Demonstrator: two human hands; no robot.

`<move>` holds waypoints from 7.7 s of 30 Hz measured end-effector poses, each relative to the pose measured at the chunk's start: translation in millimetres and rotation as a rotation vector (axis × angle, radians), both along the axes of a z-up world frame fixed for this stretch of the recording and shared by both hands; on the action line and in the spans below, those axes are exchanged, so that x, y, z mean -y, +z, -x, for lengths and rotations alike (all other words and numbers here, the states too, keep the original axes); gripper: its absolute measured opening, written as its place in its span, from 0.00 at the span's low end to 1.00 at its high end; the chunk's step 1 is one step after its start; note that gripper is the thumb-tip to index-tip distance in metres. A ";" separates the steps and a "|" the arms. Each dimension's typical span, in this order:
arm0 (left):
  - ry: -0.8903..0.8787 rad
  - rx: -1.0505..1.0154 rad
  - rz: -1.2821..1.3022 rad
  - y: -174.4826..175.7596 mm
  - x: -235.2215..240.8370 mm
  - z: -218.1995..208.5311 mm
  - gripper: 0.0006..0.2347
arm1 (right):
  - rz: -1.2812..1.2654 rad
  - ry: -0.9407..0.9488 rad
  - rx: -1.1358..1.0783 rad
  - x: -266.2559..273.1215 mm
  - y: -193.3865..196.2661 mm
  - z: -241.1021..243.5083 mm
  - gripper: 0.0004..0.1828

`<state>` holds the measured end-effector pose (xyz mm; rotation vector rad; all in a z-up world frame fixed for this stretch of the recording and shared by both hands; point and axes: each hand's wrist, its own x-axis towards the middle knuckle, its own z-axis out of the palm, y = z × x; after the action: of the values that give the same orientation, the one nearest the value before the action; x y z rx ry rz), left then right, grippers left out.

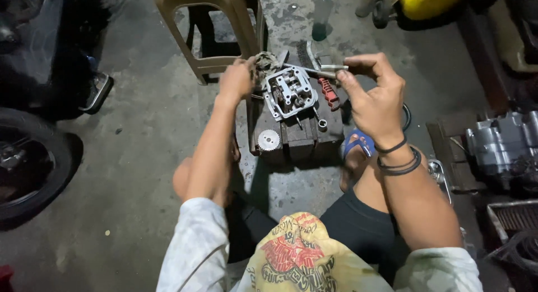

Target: The person is assembling valves into a motorcycle engine cylinder head, placing springs and retainers, and using a tool to seat them.

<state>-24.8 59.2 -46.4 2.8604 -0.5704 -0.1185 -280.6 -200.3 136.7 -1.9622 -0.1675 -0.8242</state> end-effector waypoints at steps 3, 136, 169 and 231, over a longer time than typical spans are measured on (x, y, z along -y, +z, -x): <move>-0.068 0.207 0.093 66.8 3.8 34.6 0.20 | -0.036 -0.002 -0.019 1.8 1.3 -2.0 0.09; 0.075 -0.257 0.937 103.4 14.0 177.1 0.18 | 0.930 -0.153 -0.825 110.4 -79.1 -125.3 0.37; 0.059 -0.842 1.436 148.2 66.0 199.5 0.18 | 0.255 -0.673 -0.099 280.5 -193.7 -149.4 0.29; 0.218 -0.752 1.603 108.9 43.2 212.3 0.20 | 1.318 -0.211 0.351 32.3 34.9 3.2 0.14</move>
<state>-237.1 15.9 62.5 1.1483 -0.0454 -0.4225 -283.8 -232.6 171.5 -3.0421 -0.9076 -1.3914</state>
